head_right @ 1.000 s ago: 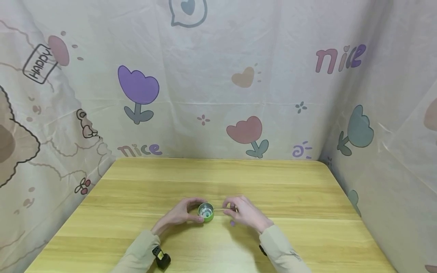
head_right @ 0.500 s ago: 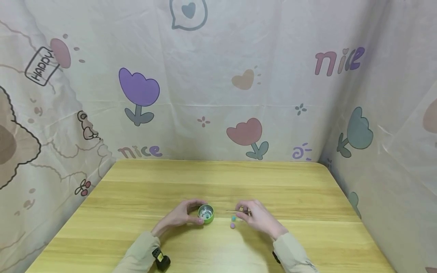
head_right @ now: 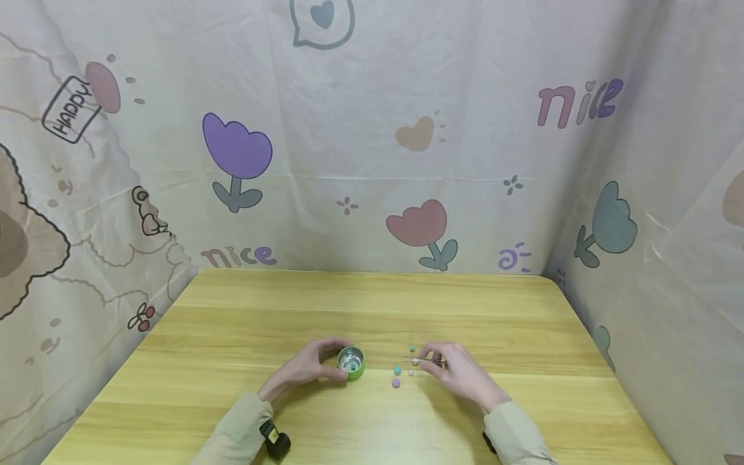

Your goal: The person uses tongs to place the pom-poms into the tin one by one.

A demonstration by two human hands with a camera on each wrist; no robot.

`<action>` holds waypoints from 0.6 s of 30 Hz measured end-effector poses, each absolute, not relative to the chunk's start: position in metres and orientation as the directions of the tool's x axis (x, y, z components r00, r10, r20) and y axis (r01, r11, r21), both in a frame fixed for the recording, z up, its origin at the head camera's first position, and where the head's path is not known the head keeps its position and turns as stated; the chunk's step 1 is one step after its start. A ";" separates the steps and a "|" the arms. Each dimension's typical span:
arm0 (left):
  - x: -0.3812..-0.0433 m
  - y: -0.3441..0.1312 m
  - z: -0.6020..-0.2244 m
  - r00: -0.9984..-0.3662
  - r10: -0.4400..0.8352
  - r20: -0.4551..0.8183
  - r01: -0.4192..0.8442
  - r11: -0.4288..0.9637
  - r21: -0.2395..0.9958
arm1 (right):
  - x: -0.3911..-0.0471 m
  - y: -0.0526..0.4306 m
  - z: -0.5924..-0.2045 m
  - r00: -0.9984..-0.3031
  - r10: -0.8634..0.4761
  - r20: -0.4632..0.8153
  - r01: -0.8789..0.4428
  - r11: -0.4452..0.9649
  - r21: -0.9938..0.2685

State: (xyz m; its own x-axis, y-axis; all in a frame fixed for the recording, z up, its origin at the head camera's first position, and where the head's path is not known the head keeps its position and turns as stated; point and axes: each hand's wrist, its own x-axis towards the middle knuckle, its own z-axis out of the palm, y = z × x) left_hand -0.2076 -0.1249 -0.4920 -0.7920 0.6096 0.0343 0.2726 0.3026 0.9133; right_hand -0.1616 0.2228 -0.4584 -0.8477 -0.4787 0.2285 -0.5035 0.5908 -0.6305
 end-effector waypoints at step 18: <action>-0.208 -0.124 -0.493 -0.791 0.610 0.040 0.272 0.293 0.917 | -0.167 0.241 -0.460 -0.888 -0.413 0.201 -0.445 0.665 -0.599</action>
